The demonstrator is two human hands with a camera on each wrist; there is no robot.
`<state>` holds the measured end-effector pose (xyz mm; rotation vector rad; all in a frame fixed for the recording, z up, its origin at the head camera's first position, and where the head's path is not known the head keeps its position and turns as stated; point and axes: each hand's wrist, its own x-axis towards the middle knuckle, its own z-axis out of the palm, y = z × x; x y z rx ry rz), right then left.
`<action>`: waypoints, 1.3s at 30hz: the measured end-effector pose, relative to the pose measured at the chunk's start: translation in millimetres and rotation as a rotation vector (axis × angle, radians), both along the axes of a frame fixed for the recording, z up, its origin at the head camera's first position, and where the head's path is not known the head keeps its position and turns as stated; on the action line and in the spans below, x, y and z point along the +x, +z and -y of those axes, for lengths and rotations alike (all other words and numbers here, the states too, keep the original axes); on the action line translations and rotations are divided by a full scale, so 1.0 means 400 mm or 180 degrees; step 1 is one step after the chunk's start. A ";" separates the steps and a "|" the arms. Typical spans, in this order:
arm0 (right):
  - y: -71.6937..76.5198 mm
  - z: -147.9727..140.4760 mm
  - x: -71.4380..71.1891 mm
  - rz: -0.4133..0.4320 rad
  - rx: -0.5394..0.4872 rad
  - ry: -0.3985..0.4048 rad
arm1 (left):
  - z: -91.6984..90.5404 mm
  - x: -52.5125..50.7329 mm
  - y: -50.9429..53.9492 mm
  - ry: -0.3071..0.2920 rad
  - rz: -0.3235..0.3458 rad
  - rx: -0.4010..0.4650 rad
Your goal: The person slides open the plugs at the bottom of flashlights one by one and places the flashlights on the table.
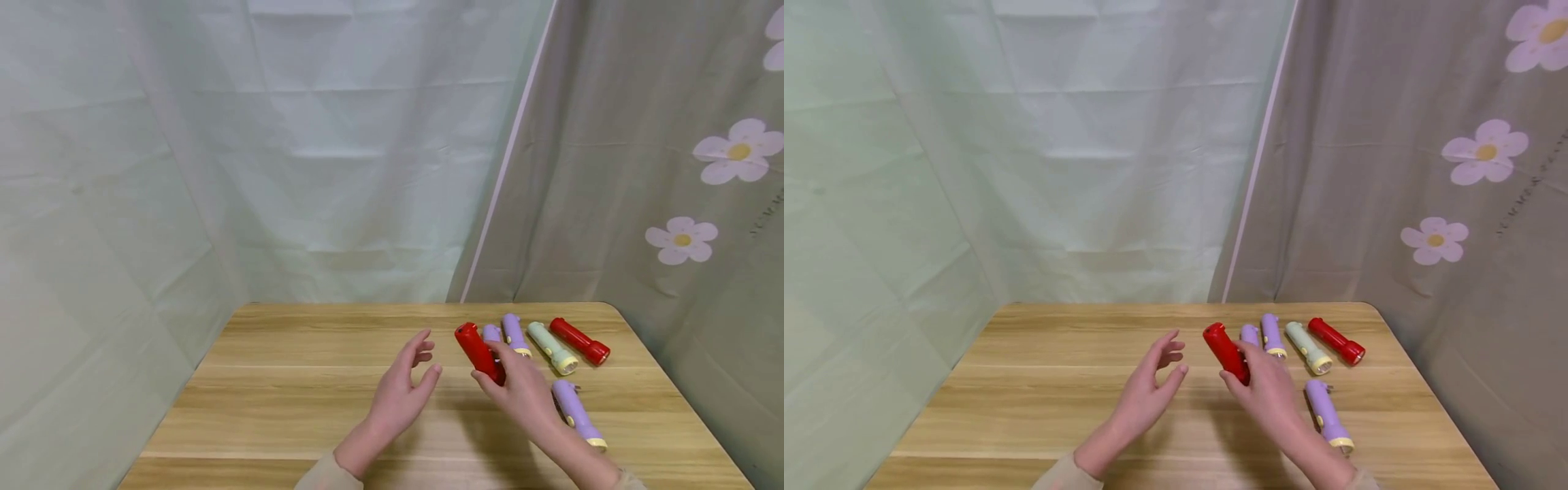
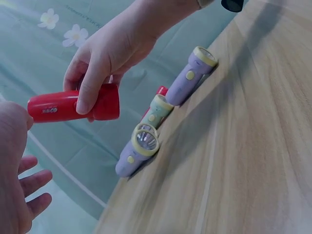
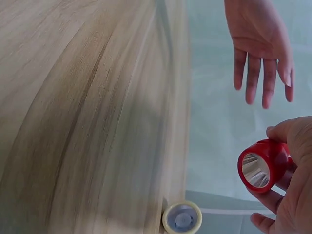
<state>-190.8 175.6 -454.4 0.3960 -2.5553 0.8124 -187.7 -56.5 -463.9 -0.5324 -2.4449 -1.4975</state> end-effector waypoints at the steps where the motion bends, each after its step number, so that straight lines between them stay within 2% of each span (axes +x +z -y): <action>1: -0.001 0.004 -0.002 0.0003 0.0019 -0.0005 | -0.001 -0.002 0.001 0.0014 0.0015 0.0018; 7: -0.005 0.026 -0.009 0.0029 0.0014 0.0007 | -0.007 -0.011 0.010 0.0019 0.0161 0.0213; 14: -0.003 0.051 -0.018 0.0027 0.0026 0.0006 | -0.024 -0.025 0.018 -0.0116 0.0200 0.0567; 24: -0.009 0.076 -0.021 -0.0265 0.0189 0.0013 | -0.049 -0.030 0.014 -0.0166 0.0337 0.0856; 39: -0.014 0.090 -0.024 -0.0420 0.0361 0.0017 | -0.071 -0.025 0.009 0.0075 0.0414 0.0737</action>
